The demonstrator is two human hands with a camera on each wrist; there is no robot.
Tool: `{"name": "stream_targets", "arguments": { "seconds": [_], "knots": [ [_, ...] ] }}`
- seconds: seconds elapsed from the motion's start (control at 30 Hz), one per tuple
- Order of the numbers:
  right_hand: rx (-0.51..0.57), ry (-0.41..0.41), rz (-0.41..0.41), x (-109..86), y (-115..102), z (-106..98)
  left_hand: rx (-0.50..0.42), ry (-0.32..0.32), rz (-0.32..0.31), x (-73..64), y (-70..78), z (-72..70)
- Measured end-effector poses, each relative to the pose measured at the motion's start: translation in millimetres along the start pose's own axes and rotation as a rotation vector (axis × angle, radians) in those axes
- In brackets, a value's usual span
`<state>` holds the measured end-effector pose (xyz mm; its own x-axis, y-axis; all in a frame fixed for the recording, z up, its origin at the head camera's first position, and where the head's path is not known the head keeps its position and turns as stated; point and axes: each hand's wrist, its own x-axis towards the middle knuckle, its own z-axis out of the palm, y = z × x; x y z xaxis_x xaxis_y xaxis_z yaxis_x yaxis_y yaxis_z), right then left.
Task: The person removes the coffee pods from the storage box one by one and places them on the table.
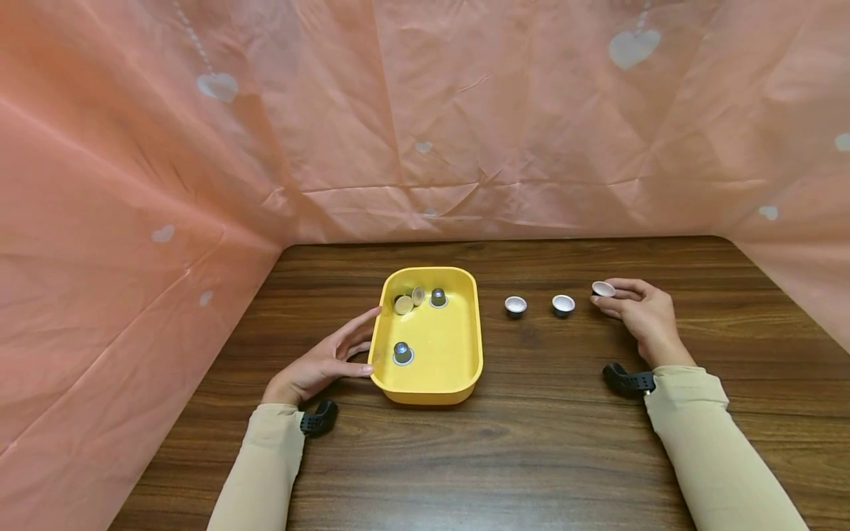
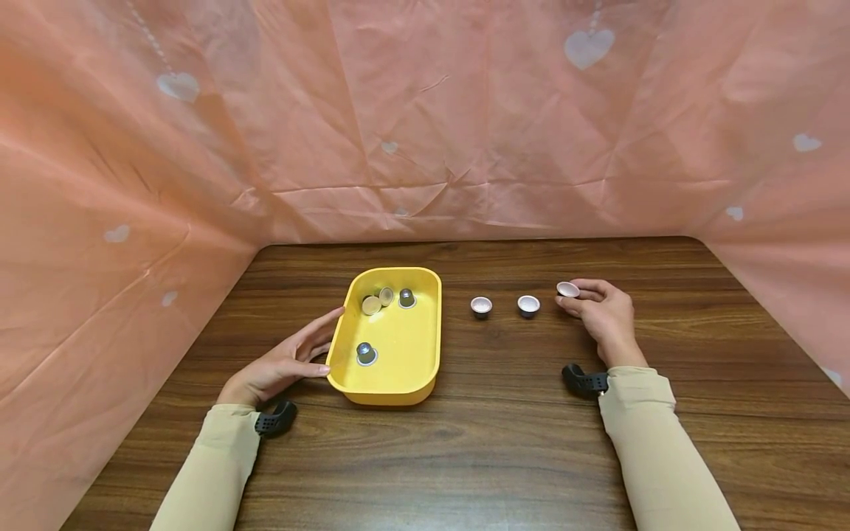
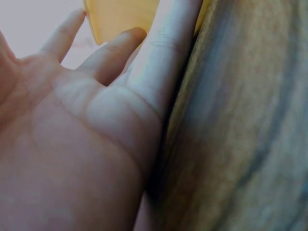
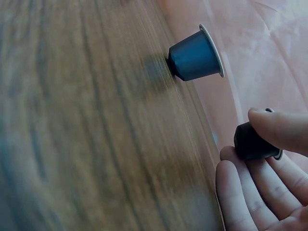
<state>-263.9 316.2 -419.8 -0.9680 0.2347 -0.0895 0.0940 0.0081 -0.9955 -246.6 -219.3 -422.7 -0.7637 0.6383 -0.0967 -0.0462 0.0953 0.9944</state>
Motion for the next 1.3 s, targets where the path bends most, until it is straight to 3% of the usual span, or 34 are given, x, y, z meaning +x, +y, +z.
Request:
{"name": "stream_targets", "arguments": {
  "seconds": [0.2, 0.43, 0.53, 0.77, 1.3],
  "knots": [
    [-0.014, -0.014, -0.013, 1.0, 3, -1, 0.002, 0.0, 0.001, -0.2, 0.8, 0.8],
    [-0.423, 0.071, -0.098, -2.5, 4, -2, 0.0, 0.0, 0.005, 0.3, 0.2, 0.5],
    [-0.517, 0.088, -0.112, -4.0, 3, -2, 0.003, 0.002, 0.01, -0.1, -0.1, 0.6],
    [-0.692, 0.045, -0.171, -2.7, 4, -6, 0.007, 0.004, 0.016, -0.6, -0.8, 0.1],
    [-0.77, 0.005, -0.18, -3.4, 3, -10, 0.003, 0.001, 0.007, -0.5, -0.6, 0.4]
  ]
}}
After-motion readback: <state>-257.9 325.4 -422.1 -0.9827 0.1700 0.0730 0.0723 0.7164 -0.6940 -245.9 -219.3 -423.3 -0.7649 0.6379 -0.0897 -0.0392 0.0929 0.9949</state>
